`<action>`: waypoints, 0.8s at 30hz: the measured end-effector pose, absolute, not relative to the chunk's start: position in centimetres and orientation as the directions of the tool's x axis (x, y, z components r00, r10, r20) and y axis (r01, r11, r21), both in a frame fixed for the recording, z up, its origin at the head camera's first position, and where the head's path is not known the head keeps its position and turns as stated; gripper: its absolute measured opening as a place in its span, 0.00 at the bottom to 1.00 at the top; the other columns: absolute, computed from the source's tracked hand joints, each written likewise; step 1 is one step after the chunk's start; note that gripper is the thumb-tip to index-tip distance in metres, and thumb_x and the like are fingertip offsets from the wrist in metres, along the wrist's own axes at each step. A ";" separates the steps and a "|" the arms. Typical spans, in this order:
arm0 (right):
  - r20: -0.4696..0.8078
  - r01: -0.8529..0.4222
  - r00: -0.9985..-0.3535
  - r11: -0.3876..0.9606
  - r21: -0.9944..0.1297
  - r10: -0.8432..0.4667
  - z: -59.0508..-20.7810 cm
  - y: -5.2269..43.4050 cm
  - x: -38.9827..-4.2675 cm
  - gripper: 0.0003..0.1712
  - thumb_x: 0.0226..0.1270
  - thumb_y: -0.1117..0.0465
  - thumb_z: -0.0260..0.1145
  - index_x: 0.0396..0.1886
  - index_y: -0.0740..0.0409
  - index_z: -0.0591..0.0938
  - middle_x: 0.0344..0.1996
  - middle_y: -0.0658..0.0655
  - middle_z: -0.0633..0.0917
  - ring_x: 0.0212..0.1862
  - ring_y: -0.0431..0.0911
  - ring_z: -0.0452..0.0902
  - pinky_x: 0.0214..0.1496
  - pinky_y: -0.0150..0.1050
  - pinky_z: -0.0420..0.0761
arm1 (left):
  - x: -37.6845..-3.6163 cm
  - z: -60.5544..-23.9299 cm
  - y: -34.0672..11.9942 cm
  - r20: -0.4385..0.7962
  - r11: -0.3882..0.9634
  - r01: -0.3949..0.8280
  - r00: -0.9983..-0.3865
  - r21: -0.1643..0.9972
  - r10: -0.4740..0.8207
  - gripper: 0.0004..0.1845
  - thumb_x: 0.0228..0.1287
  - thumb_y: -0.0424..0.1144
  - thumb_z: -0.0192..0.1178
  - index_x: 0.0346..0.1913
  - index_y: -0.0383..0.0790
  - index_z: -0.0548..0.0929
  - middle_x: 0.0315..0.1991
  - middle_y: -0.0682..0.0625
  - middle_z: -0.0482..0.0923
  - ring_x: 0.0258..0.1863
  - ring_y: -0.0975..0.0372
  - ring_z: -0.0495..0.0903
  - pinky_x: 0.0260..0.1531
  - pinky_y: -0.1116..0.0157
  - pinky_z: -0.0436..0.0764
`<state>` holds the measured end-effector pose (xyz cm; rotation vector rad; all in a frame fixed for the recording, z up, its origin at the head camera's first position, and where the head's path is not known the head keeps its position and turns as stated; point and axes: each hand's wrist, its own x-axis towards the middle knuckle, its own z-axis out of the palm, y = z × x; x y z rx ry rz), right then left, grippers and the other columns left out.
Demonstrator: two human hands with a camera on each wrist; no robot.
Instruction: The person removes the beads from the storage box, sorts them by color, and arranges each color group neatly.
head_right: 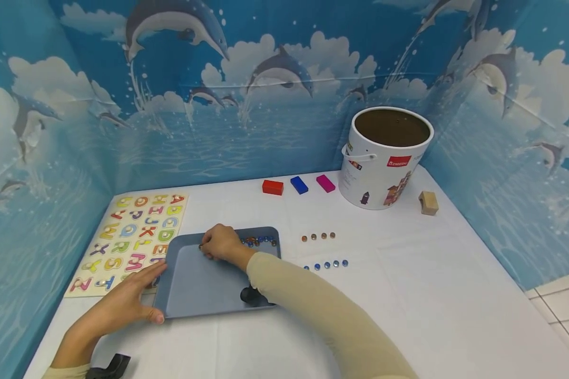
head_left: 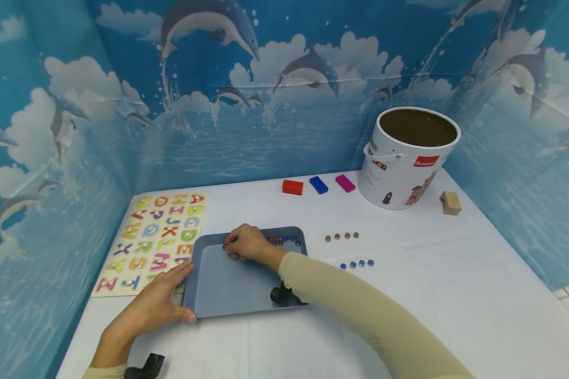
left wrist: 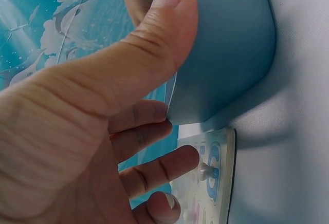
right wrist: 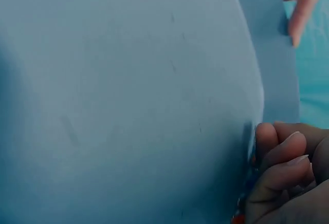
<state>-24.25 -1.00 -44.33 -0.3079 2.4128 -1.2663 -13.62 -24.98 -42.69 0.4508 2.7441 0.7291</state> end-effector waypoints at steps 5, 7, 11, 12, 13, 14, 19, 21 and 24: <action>-0.201 -0.127 -0.891 0.649 -0.750 -0.407 -44.7 -3.1 -24.2 0.08 0.69 0.62 0.70 0.44 0.58 0.90 0.16 0.49 0.83 0.17 0.36 0.76 0.21 0.28 0.77 | -13.6 -42.7 -25.1 -0.176 0.826 0.227 -0.915 0.516 0.362 0.65 0.34 0.61 0.82 0.76 0.33 0.64 0.77 0.34 0.60 0.74 0.35 0.61 0.66 0.34 0.65; -0.194 -0.161 -0.891 0.684 -0.711 -0.411 -44.8 -4.0 -24.1 0.08 0.69 0.61 0.70 0.44 0.57 0.90 0.16 0.47 0.83 0.17 0.36 0.76 0.21 0.28 0.76 | -13.7 -42.8 -25.1 -0.176 0.823 0.230 -0.914 0.519 0.366 0.65 0.35 0.61 0.81 0.76 0.33 0.64 0.77 0.34 0.60 0.74 0.35 0.61 0.66 0.34 0.65; -0.194 -0.211 -0.887 0.742 -0.637 -0.419 -44.6 -5.6 -23.7 0.04 0.69 0.59 0.70 0.36 0.52 0.90 0.17 0.44 0.82 0.18 0.35 0.75 0.22 0.28 0.74 | -13.8 -42.8 -25.1 -0.170 0.818 0.234 -0.913 0.526 0.371 0.65 0.35 0.61 0.81 0.76 0.33 0.65 0.77 0.35 0.60 0.74 0.36 0.61 0.66 0.35 0.66; -0.197 -0.221 -0.886 0.754 -0.618 -0.421 -44.5 -5.9 -23.6 0.04 0.69 0.58 0.71 0.34 0.50 0.89 0.17 0.44 0.82 0.19 0.35 0.75 0.22 0.28 0.74 | -13.8 -42.8 -25.2 -0.169 0.816 0.234 -0.913 0.528 0.372 0.64 0.36 0.61 0.82 0.76 0.33 0.65 0.77 0.35 0.60 0.74 0.36 0.61 0.66 0.35 0.66; -0.201 -0.226 -0.884 0.763 -0.605 -0.422 -44.4 -6.1 -23.5 0.04 0.69 0.58 0.71 0.32 0.49 0.88 0.17 0.43 0.82 0.19 0.35 0.75 0.22 0.28 0.73 | -13.8 -42.8 -25.2 -0.169 0.815 0.236 -0.912 0.529 0.374 0.64 0.36 0.60 0.81 0.76 0.33 0.65 0.77 0.35 0.60 0.73 0.36 0.61 0.65 0.35 0.66; -0.205 -0.230 -0.882 0.769 -0.597 -0.423 -44.4 -6.3 -23.5 0.06 0.69 0.57 0.71 0.30 0.48 0.87 0.16 0.43 0.81 0.19 0.35 0.74 0.22 0.29 0.73 | -13.8 -42.8 -25.2 -0.168 0.815 0.237 -0.912 0.529 0.375 0.64 0.36 0.60 0.81 0.76 0.33 0.65 0.77 0.35 0.61 0.73 0.36 0.62 0.65 0.35 0.66; -0.191 -0.236 -0.876 0.740 -0.630 -0.443 -44.4 -6.4 -23.5 0.08 0.68 0.57 0.72 0.27 0.47 0.85 0.16 0.43 0.81 0.19 0.35 0.74 0.22 0.28 0.73 | -13.9 -42.8 -25.1 -0.155 0.813 0.255 -0.910 0.523 0.385 0.64 0.36 0.60 0.81 0.76 0.32 0.65 0.76 0.34 0.61 0.73 0.35 0.62 0.64 0.34 0.66; -0.176 -0.231 -0.870 0.697 -0.678 -0.460 -44.2 -5.9 -23.6 0.06 0.67 0.58 0.72 0.28 0.49 0.86 0.17 0.44 0.82 0.19 0.35 0.75 0.22 0.28 0.73 | -13.9 -42.8 -25.2 -0.151 0.814 0.258 -0.910 0.521 0.386 0.64 0.36 0.60 0.82 0.76 0.32 0.66 0.76 0.34 0.62 0.73 0.35 0.62 0.65 0.34 0.66; -0.148 -0.216 -0.860 0.611 -0.761 -0.489 -43.8 -4.4 -23.3 0.03 0.66 0.59 0.73 0.32 0.51 0.88 0.21 0.44 0.84 0.22 0.36 0.76 0.24 0.29 0.74 | -14.0 -42.9 -25.2 -0.155 0.817 0.258 -0.910 0.515 0.385 0.64 0.36 0.60 0.82 0.76 0.32 0.66 0.76 0.34 0.62 0.73 0.36 0.62 0.65 0.34 0.65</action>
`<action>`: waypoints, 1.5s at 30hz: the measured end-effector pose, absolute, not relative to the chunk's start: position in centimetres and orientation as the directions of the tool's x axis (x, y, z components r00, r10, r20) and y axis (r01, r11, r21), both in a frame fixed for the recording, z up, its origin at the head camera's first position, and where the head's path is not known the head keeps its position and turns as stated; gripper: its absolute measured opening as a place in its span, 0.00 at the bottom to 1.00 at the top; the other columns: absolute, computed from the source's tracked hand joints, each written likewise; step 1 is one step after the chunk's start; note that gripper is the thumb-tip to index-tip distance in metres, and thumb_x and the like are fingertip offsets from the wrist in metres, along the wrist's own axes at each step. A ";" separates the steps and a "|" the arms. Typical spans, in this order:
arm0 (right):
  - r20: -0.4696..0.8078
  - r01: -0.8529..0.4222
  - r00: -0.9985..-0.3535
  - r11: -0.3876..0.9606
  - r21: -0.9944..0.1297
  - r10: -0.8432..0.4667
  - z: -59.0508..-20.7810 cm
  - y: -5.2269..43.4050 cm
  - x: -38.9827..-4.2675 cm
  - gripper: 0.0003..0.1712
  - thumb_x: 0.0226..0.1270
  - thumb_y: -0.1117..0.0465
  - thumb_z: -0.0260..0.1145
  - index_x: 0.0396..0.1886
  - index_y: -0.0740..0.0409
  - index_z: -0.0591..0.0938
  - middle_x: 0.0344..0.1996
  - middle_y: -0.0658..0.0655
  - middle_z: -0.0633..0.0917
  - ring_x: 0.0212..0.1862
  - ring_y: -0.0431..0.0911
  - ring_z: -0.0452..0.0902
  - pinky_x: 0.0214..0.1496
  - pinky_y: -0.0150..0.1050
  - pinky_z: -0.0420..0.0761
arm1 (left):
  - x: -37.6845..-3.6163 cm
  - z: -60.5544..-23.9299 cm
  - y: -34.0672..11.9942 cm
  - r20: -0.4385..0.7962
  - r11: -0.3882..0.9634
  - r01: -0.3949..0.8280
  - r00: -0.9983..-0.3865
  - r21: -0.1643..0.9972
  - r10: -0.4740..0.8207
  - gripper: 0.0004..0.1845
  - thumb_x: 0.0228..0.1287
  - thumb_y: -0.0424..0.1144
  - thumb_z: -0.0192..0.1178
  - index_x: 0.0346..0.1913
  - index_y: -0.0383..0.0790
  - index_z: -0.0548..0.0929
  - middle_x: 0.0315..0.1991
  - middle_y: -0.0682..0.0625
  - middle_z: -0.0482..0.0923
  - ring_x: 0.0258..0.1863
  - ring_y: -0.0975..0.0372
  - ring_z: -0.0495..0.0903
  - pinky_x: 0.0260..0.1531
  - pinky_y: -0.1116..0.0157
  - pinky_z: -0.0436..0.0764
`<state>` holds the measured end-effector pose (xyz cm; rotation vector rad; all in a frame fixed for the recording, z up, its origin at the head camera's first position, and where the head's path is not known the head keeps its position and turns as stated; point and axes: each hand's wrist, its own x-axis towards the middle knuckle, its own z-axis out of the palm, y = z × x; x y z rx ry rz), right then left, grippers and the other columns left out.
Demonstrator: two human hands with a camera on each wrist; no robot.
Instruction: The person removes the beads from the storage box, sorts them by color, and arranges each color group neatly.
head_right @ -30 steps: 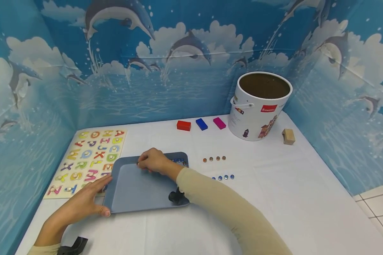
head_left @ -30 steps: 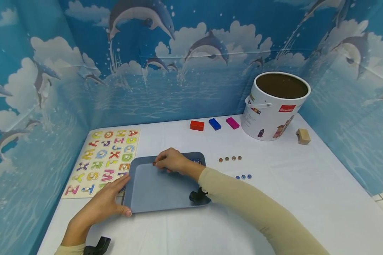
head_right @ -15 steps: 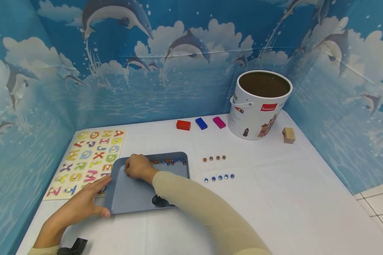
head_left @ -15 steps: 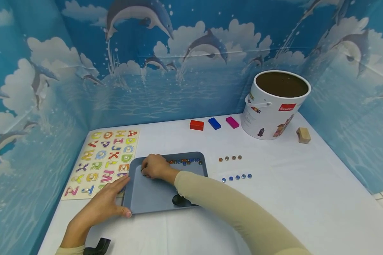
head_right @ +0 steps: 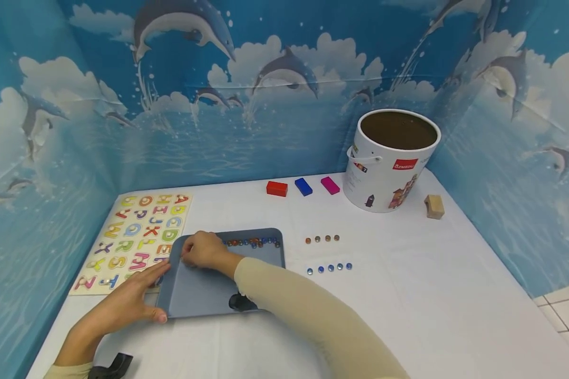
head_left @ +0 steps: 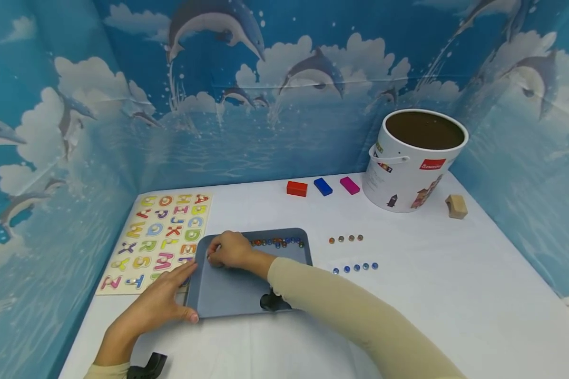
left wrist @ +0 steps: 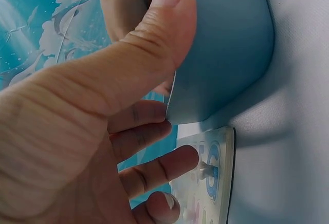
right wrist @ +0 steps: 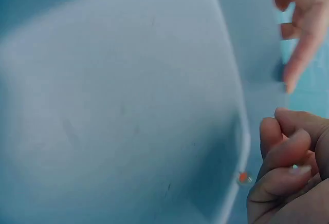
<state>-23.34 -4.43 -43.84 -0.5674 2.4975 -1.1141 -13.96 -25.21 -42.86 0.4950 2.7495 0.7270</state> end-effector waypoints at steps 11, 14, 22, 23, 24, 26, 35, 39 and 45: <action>-0.042 -0.178 -0.847 0.356 -0.918 -0.530 -40.5 8.5 -20.4 0.10 0.69 0.56 0.71 0.46 0.51 0.89 0.31 0.51 0.81 0.37 0.46 0.75 0.36 0.36 0.74 | -13.9 -42.9 -25.0 -0.151 0.824 0.263 -0.912 0.501 0.383 0.65 0.34 0.61 0.81 0.75 0.32 0.66 0.77 0.35 0.62 0.74 0.36 0.61 0.67 0.34 0.64; -0.049 -0.156 -0.885 0.394 -0.906 -0.464 -40.1 13.3 -19.6 0.10 0.69 0.55 0.71 0.47 0.51 0.88 0.30 0.52 0.79 0.39 0.48 0.76 0.40 0.38 0.77 | -13.8 -42.9 -25.0 -0.149 0.821 0.257 -0.913 0.511 0.379 0.64 0.34 0.61 0.81 0.75 0.31 0.66 0.77 0.35 0.61 0.74 0.36 0.60 0.67 0.34 0.64; -0.177 0.050 -0.970 0.576 -0.816 -0.167 -41.0 27.0 -16.7 0.21 0.70 0.50 0.70 0.57 0.55 0.85 0.40 0.58 0.79 0.48 0.53 0.73 0.45 0.45 0.79 | -13.9 -42.9 -25.0 -0.154 0.818 0.265 -0.908 0.510 0.390 0.64 0.35 0.61 0.81 0.76 0.32 0.65 0.77 0.36 0.61 0.74 0.36 0.60 0.66 0.34 0.65; -0.187 0.075 -0.974 0.592 -0.802 -0.131 -41.3 28.3 -16.4 0.22 0.70 0.49 0.70 0.57 0.56 0.85 0.41 0.58 0.80 0.49 0.53 0.72 0.46 0.45 0.80 | -13.9 -42.9 -25.0 -0.156 0.820 0.263 -0.908 0.508 0.388 0.64 0.35 0.61 0.81 0.76 0.32 0.65 0.77 0.36 0.61 0.74 0.36 0.60 0.66 0.34 0.65; -0.193 0.094 -0.976 0.606 -0.790 -0.100 -41.5 29.5 -16.1 0.23 0.71 0.48 0.69 0.58 0.56 0.84 0.43 0.58 0.80 0.49 0.53 0.72 0.46 0.44 0.79 | -13.8 -42.8 -25.0 -0.158 0.821 0.262 -0.909 0.508 0.387 0.64 0.35 0.61 0.81 0.76 0.32 0.65 0.77 0.36 0.61 0.74 0.36 0.60 0.66 0.34 0.65; -0.206 0.129 -0.977 0.627 -0.768 -0.051 -42.0 31.3 -15.6 0.25 0.71 0.46 0.69 0.60 0.57 0.83 0.45 0.59 0.81 0.50 0.53 0.70 0.45 0.43 0.78 | -13.8 -42.7 -24.9 -0.159 0.820 0.258 -0.909 0.510 0.385 0.64 0.35 0.61 0.81 0.76 0.33 0.65 0.77 0.37 0.61 0.74 0.36 0.60 0.66 0.33 0.64; -0.204 0.159 -0.979 0.641 -0.751 0.004 -43.6 33.9 -15.3 0.27 0.72 0.43 0.67 0.59 0.57 0.83 0.42 0.60 0.79 0.48 0.53 0.69 0.41 0.41 0.75 | -13.7 -42.7 -24.9 -0.162 0.818 0.251 -0.910 0.517 0.382 0.64 0.35 0.61 0.81 0.76 0.31 0.65 0.77 0.34 0.60 0.74 0.35 0.60 0.65 0.33 0.65; -0.198 0.150 -0.980 0.654 -0.741 0.001 -44.4 33.7 -16.7 0.25 0.73 0.44 0.66 0.58 0.56 0.84 0.41 0.59 0.79 0.48 0.53 0.70 0.42 0.40 0.74 | -13.7 -42.8 -24.9 -0.167 0.820 0.247 -0.910 0.516 0.379 0.64 0.35 0.61 0.81 0.75 0.31 0.65 0.77 0.34 0.60 0.74 0.35 0.60 0.65 0.33 0.65; -0.212 0.159 -0.977 0.678 -0.718 0.004 -46.3 32.9 -19.9 0.20 0.73 0.50 0.67 0.57 0.57 0.85 0.39 0.58 0.80 0.46 0.52 0.72 0.44 0.41 0.73 | -13.6 -42.6 -24.8 -0.173 0.823 0.240 -0.911 0.514 0.374 0.64 0.35 0.61 0.81 0.76 0.31 0.65 0.77 0.35 0.60 0.74 0.35 0.60 0.65 0.33 0.65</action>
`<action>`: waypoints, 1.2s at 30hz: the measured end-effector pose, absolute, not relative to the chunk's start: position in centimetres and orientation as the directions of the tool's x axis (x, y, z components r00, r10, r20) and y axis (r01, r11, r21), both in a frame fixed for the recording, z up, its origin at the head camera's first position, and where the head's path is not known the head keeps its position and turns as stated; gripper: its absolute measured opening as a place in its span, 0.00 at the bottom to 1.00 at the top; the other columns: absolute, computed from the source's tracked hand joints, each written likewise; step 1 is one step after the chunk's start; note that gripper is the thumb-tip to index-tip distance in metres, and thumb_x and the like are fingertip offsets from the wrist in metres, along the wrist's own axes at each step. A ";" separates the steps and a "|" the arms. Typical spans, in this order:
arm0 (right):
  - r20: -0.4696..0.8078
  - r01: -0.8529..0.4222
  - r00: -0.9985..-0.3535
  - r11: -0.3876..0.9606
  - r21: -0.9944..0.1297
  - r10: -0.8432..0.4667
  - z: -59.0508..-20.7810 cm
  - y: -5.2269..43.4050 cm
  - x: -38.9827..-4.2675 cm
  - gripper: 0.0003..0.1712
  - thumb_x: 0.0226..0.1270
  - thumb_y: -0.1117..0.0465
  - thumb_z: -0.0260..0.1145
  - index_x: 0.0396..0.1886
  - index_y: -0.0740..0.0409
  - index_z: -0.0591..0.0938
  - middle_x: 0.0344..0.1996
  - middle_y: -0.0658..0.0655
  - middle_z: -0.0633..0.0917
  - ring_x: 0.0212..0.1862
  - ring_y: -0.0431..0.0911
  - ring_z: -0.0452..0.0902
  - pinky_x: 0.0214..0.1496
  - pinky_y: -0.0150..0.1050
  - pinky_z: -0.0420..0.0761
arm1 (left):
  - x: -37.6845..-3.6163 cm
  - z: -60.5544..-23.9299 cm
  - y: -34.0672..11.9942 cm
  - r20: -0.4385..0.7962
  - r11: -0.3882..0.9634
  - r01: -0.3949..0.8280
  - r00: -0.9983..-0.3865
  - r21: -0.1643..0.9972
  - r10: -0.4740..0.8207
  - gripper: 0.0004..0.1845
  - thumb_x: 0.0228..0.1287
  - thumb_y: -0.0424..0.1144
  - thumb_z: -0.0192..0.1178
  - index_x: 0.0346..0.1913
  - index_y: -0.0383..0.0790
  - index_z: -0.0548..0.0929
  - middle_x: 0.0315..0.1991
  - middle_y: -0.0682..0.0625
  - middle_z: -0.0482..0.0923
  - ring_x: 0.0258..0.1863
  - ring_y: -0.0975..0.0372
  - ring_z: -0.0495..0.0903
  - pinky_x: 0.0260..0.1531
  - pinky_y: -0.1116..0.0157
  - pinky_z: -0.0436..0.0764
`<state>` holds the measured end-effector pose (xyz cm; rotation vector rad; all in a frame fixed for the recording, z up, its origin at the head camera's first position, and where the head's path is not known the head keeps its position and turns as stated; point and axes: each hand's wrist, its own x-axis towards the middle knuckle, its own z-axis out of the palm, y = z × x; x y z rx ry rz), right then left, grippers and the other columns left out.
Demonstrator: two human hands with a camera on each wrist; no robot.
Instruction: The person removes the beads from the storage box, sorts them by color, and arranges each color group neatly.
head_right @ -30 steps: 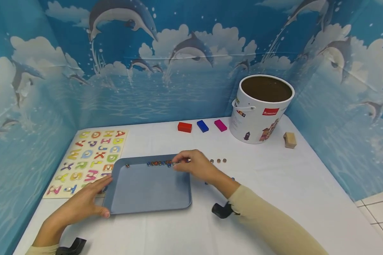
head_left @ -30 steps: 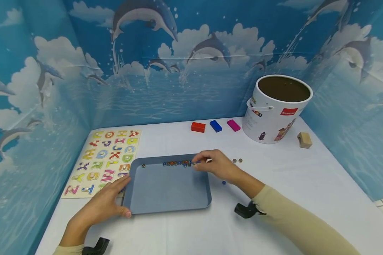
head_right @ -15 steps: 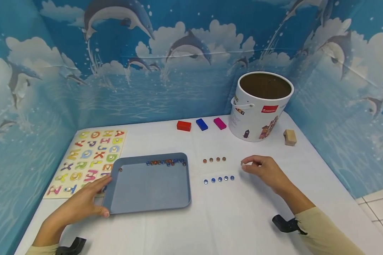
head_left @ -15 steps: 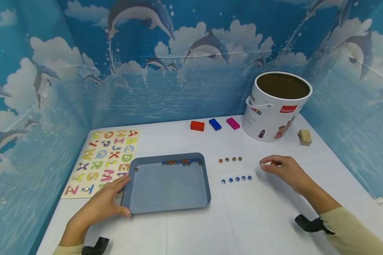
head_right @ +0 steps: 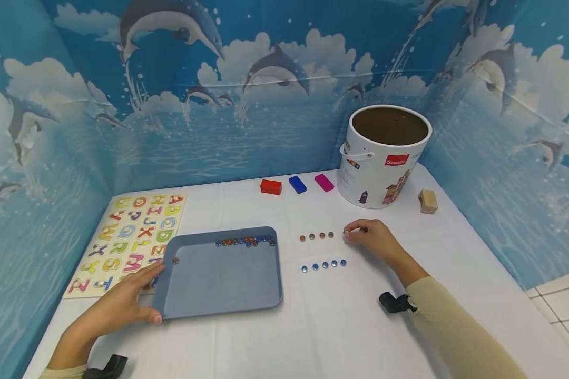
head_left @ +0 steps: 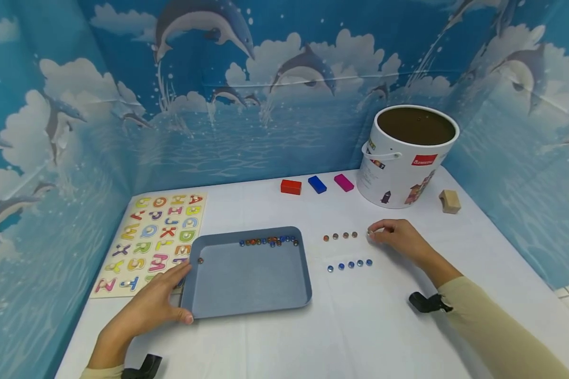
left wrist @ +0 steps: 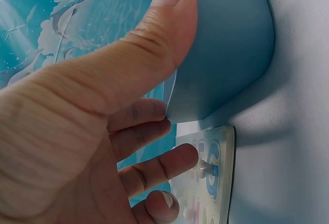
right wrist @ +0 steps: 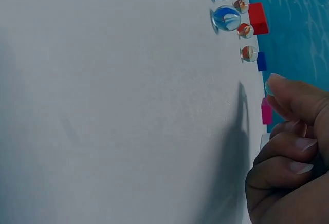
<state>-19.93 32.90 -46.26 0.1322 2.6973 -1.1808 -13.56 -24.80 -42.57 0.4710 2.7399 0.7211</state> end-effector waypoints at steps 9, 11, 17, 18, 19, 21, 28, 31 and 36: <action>-0.190 0.116 -0.982 0.739 -0.663 -0.016 -46.7 31.6 -21.5 0.16 0.73 0.55 0.67 0.54 0.57 0.86 0.34 0.57 0.79 0.42 0.51 0.72 0.41 0.41 0.72 | -13.8 -42.6 -25.0 -0.156 0.822 0.267 -0.908 0.503 0.390 0.64 0.36 0.61 0.81 0.75 0.31 0.65 0.77 0.35 0.61 0.73 0.35 0.61 0.65 0.33 0.66; -0.193 0.121 -0.981 0.744 -0.657 -0.011 -46.7 31.4 -21.5 0.16 0.73 0.55 0.67 0.54 0.57 0.87 0.34 0.56 0.78 0.42 0.51 0.72 0.41 0.42 0.71 | -13.9 -42.5 -25.0 -0.152 0.820 0.273 -0.906 0.503 0.395 0.64 0.36 0.61 0.80 0.75 0.31 0.65 0.77 0.35 0.61 0.73 0.35 0.61 0.65 0.33 0.66; -0.190 0.124 -0.982 0.752 -0.648 -0.002 -46.8 31.3 -21.5 0.15 0.73 0.56 0.67 0.54 0.56 0.87 0.33 0.56 0.78 0.42 0.51 0.72 0.41 0.42 0.70 | -13.8 -42.6 -24.9 -0.156 0.817 0.272 -0.904 0.508 0.398 0.63 0.37 0.60 0.81 0.75 0.31 0.65 0.77 0.35 0.61 0.73 0.34 0.61 0.64 0.33 0.66; -0.191 0.124 -0.982 0.753 -0.646 -0.002 -46.9 31.3 -21.5 0.15 0.73 0.56 0.67 0.54 0.56 0.87 0.33 0.56 0.78 0.42 0.51 0.72 0.41 0.42 0.71 | -13.8 -42.6 -24.9 -0.157 0.817 0.270 -0.904 0.509 0.397 0.63 0.37 0.60 0.81 0.75 0.31 0.65 0.77 0.35 0.61 0.73 0.34 0.61 0.64 0.33 0.66; -0.191 0.123 -0.982 0.756 -0.643 -0.003 -46.9 31.3 -21.5 0.14 0.73 0.56 0.67 0.54 0.55 0.87 0.34 0.56 0.78 0.42 0.52 0.72 0.41 0.42 0.71 | -13.7 -42.6 -24.9 -0.159 0.818 0.267 -0.905 0.510 0.395 0.63 0.36 0.60 0.81 0.75 0.31 0.65 0.77 0.35 0.60 0.73 0.34 0.61 0.64 0.33 0.66; -0.195 0.123 -0.981 0.762 -0.636 -0.004 -46.9 31.4 -21.5 0.14 0.73 0.56 0.66 0.54 0.55 0.87 0.34 0.57 0.78 0.43 0.52 0.72 0.41 0.42 0.71 | -13.7 -42.6 -24.9 -0.161 0.819 0.263 -0.906 0.510 0.391 0.63 0.36 0.60 0.81 0.75 0.31 0.65 0.77 0.35 0.60 0.73 0.34 0.61 0.64 0.33 0.66; -0.206 0.128 -0.979 0.774 -0.620 -0.003 -46.7 31.7 -21.4 0.17 0.73 0.55 0.67 0.56 0.54 0.86 0.38 0.58 0.80 0.44 0.53 0.73 0.43 0.42 0.73 | -13.7 -42.5 -24.9 -0.163 0.822 0.261 -0.907 0.506 0.388 0.64 0.36 0.60 0.81 0.75 0.31 0.65 0.77 0.34 0.61 0.73 0.34 0.61 0.64 0.33 0.66; -0.221 0.141 -0.975 0.769 -0.623 -0.001 -46.3 31.8 -21.4 0.19 0.73 0.54 0.67 0.60 0.54 0.84 0.38 0.58 0.80 0.44 0.53 0.73 0.42 0.41 0.74 | -13.7 -42.6 -24.9 -0.160 0.820 0.263 -0.907 0.509 0.390 0.64 0.36 0.60 0.81 0.75 0.31 0.66 0.76 0.34 0.61 0.73 0.34 0.61 0.64 0.33 0.67; -0.202 0.134 -0.979 0.743 -0.656 -0.001 -44.5 31.4 -21.6 0.22 0.73 0.53 0.67 0.63 0.55 0.83 0.36 0.59 0.78 0.43 0.52 0.72 0.39 0.40 0.74 | -13.7 -42.7 -25.0 -0.150 0.819 0.264 -0.910 0.510 0.387 0.64 0.35 0.60 0.81 0.75 0.31 0.66 0.76 0.34 0.61 0.73 0.34 0.61 0.64 0.33 0.67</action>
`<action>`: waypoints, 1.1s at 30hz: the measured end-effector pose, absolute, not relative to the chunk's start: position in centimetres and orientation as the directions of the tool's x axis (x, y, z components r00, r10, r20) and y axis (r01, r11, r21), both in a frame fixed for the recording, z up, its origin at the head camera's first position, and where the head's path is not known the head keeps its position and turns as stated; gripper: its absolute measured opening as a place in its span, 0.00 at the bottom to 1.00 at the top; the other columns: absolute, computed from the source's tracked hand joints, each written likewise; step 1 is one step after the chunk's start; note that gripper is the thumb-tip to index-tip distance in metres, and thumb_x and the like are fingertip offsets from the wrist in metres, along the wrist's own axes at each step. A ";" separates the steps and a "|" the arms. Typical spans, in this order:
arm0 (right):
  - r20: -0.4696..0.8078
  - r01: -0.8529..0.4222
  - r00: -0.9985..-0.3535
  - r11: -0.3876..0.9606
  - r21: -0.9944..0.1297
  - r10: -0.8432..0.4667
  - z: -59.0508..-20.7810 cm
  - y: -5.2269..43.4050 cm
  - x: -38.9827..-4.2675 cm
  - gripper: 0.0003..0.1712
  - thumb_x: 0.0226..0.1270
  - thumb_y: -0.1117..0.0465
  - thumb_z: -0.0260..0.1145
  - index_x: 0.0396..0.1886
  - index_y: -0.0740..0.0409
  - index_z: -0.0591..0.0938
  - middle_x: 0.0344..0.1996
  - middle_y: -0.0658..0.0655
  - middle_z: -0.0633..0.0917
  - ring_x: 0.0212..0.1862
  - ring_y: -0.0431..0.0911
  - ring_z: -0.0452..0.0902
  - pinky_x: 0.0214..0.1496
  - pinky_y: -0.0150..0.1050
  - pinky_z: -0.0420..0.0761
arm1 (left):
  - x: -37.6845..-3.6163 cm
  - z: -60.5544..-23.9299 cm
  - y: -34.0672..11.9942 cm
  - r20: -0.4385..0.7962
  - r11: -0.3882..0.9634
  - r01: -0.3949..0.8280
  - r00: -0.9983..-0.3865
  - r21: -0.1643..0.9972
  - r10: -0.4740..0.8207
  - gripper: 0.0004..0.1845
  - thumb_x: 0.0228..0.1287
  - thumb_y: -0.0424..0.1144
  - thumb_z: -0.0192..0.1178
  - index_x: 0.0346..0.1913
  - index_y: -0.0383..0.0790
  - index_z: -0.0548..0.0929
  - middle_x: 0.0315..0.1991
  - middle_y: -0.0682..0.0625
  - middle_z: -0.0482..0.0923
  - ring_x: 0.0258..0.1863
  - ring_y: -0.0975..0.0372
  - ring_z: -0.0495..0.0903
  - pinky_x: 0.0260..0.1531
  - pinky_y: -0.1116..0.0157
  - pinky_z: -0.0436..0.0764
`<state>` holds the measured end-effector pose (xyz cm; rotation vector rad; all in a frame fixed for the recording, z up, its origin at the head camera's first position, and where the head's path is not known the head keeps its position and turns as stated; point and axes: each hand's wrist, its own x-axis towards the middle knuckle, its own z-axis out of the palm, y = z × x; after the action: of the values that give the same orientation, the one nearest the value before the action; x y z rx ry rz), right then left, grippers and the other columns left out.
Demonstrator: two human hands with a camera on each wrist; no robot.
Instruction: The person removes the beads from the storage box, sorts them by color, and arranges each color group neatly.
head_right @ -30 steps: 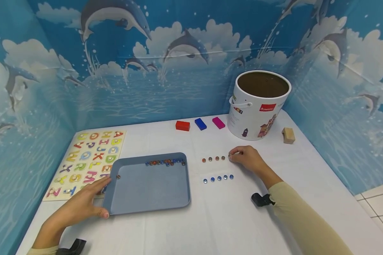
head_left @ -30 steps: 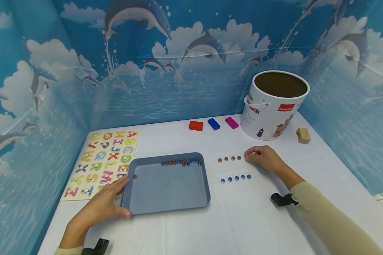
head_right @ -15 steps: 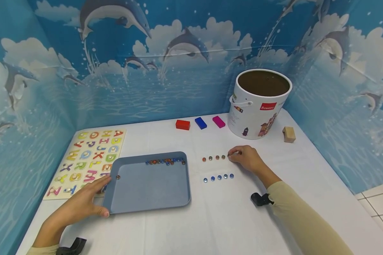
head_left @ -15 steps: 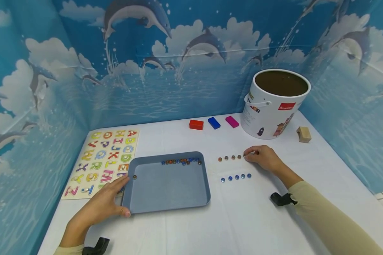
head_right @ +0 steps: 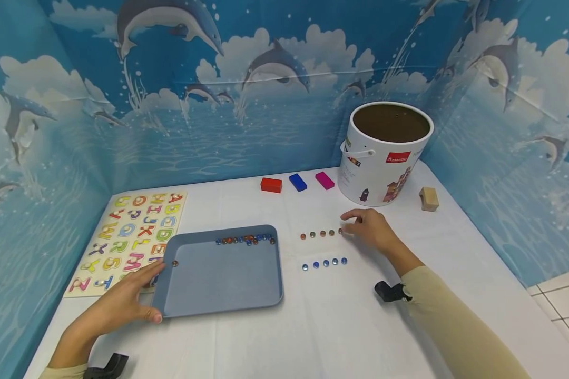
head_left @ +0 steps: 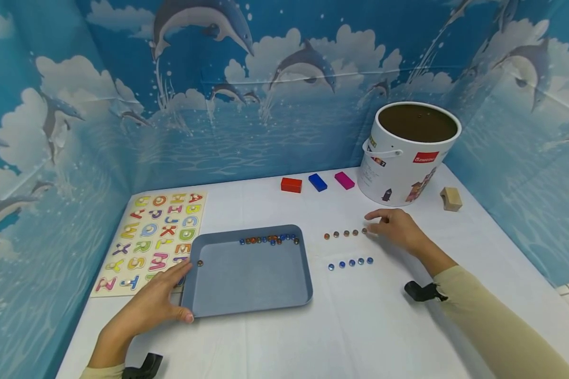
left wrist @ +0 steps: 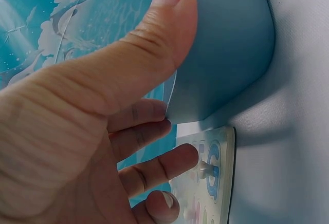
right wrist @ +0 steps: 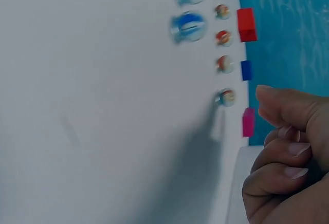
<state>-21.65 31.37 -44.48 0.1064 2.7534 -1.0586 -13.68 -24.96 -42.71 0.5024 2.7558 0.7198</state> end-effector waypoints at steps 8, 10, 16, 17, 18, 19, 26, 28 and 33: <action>-0.122 -0.002 -0.980 0.629 -0.777 -0.155 -41.1 22.9 -22.9 0.20 0.73 0.54 0.67 0.60 0.55 0.84 0.45 0.56 0.83 0.46 0.53 0.75 0.44 0.44 0.81 | -13.6 -42.6 -24.8 -0.182 0.827 0.241 -0.909 0.508 0.376 0.64 0.35 0.61 0.81 0.76 0.33 0.65 0.77 0.35 0.60 0.74 0.35 0.60 0.64 0.33 0.66; -0.115 -0.052 -0.963 0.590 -0.806 -0.242 -40.7 18.5 -23.2 0.18 0.73 0.54 0.68 0.58 0.55 0.85 0.43 0.54 0.85 0.45 0.51 0.77 0.44 0.42 0.82 | -13.6 -42.5 -24.8 -0.184 0.829 0.236 -0.910 0.507 0.372 0.64 0.35 0.60 0.81 0.76 0.33 0.65 0.77 0.35 0.60 0.74 0.35 0.60 0.64 0.33 0.66; -0.187 -0.076 -0.830 0.439 -0.895 -0.525 -41.6 4.9 -23.4 0.14 0.71 0.58 0.70 0.52 0.59 0.87 0.32 0.53 0.86 0.28 0.45 0.78 0.28 0.35 0.77 | -13.6 -42.6 -24.9 -0.196 0.823 0.217 -0.910 0.525 0.365 0.65 0.35 0.60 0.81 0.77 0.33 0.64 0.77 0.33 0.60 0.73 0.34 0.60 0.65 0.33 0.65; -0.210 -0.058 -0.810 0.431 -0.900 -0.548 -41.9 3.1 -23.4 0.14 0.70 0.59 0.70 0.51 0.60 0.87 0.30 0.55 0.86 0.25 0.44 0.77 0.25 0.35 0.76 | -13.6 -42.7 -24.8 -0.196 0.822 0.216 -0.910 0.526 0.365 0.65 0.35 0.60 0.81 0.77 0.33 0.64 0.77 0.33 0.59 0.73 0.33 0.60 0.65 0.33 0.65; -0.233 -0.044 -0.796 0.437 -0.898 -0.559 -42.1 1.4 -23.4 0.13 0.69 0.60 0.70 0.51 0.60 0.87 0.27 0.55 0.85 0.23 0.44 0.76 0.24 0.36 0.76 | -13.6 -42.7 -24.8 -0.196 0.820 0.216 -0.910 0.530 0.366 0.65 0.35 0.60 0.81 0.77 0.33 0.64 0.77 0.33 0.59 0.73 0.33 0.60 0.65 0.33 0.65; -0.255 -0.035 -0.787 0.452 -0.891 -0.562 -42.3 -0.1 -23.4 0.13 0.69 0.61 0.71 0.50 0.60 0.86 0.25 0.56 0.84 0.22 0.43 0.75 0.24 0.36 0.76 | -13.5 -42.8 -24.9 -0.195 0.818 0.214 -0.911 0.534 0.365 0.65 0.36 0.60 0.81 0.77 0.33 0.64 0.77 0.33 0.59 0.74 0.33 0.60 0.65 0.33 0.65; -0.326 -0.051 -0.803 0.602 -0.797 -0.500 -43.6 -5.9 -23.3 0.06 0.64 0.64 0.74 0.38 0.54 0.84 0.18 0.52 0.81 0.20 0.39 0.76 0.22 0.32 0.80 | -13.4 -43.0 -25.1 -0.169 0.815 0.232 -0.913 0.531 0.370 0.64 0.36 0.60 0.81 0.76 0.32 0.65 0.77 0.33 0.59 0.73 0.33 0.60 0.64 0.33 0.65; -0.317 -0.069 -0.811 0.618 -0.783 -0.492 -43.8 -6.4 -23.3 0.06 0.63 0.65 0.75 0.35 0.54 0.84 0.18 0.50 0.81 0.19 0.38 0.76 0.21 0.30 0.79 | -13.4 -42.9 -25.1 -0.161 0.812 0.243 -0.912 0.530 0.378 0.64 0.36 0.60 0.81 0.76 0.32 0.65 0.77 0.34 0.59 0.73 0.34 0.61 0.65 0.33 0.65; -0.266 -0.159 -0.830 0.665 -0.730 -0.491 -44.4 -7.1 -23.4 0.08 0.62 0.64 0.76 0.28 0.52 0.84 0.18 0.47 0.80 0.20 0.36 0.74 0.21 0.28 0.74 | -13.6 -42.9 -25.2 -0.148 0.811 0.255 -0.912 0.527 0.383 0.63 0.37 0.59 0.81 0.76 0.32 0.65 0.77 0.34 0.61 0.73 0.35 0.61 0.65 0.34 0.66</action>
<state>-23.36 -7.05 -44.40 -0.5064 2.4357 -1.0086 -13.57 -25.16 -42.91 0.4935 2.7491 0.7487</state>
